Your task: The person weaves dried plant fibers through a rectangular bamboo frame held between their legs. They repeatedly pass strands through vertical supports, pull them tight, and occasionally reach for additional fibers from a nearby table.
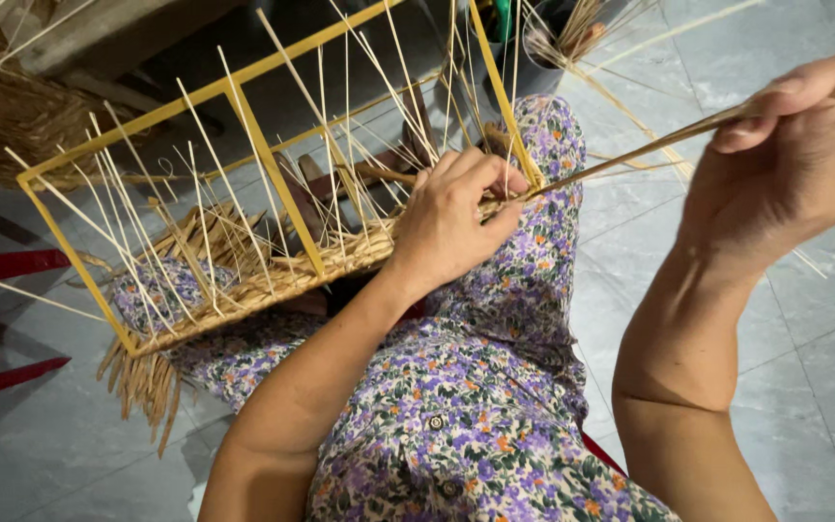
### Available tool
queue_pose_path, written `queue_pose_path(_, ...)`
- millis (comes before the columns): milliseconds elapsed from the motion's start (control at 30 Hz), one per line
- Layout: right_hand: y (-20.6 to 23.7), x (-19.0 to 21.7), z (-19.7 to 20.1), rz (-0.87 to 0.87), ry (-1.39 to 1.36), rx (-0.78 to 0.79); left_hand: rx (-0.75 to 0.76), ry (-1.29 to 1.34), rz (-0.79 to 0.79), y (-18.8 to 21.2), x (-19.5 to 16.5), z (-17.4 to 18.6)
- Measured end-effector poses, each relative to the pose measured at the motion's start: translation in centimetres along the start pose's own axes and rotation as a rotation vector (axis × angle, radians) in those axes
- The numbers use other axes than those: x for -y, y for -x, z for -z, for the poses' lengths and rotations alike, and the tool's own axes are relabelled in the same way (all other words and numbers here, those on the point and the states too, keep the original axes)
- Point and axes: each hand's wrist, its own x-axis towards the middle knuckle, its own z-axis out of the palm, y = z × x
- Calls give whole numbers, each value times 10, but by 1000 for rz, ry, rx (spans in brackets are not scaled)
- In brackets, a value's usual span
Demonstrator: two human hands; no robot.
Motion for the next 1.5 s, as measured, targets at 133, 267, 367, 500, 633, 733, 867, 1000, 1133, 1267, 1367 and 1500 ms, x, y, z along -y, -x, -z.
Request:
queue_pose_path(133,-2,-7,-24,-31,26,132,-9,-61,48,-5,-11,-5)
queue_pose_path(267,-9,0,-35,-144,123,356,9,-46,162,-10,-10,-11)
queue_pose_path(367,-5,11,-32,-150,200,345,30,-15,217,-13,-1,-15)
queue_pose_path(500,14,4,-22,-461,403,377,22,36,260,-13,8,-20)
queue_pose_path(633,32,-21,-22,-651,504,350,-18,-20,244,-14,7,-20)
queue_pose_path(733,34,-34,-33,-563,606,399,67,44,377,-14,5,-15)
queue_pose_path(867,21,-35,-47,-577,612,434,-70,15,154,-11,-1,-11)
queue_pose_path(1000,15,-29,-50,-526,572,625,-46,21,126,-9,-2,-9)
queue_pose_path(1133,19,-25,-36,-584,510,580,-111,98,78,-9,1,-8)
queue_pose_path(1267,25,-9,-8,-635,149,659,-83,238,191,-10,2,-9)
queue_pose_path(1367,39,14,11,-736,411,711,-86,206,160,-10,2,-9)
queue_pose_path(1500,49,29,25,-769,614,713,-32,82,118,-8,2,-8)
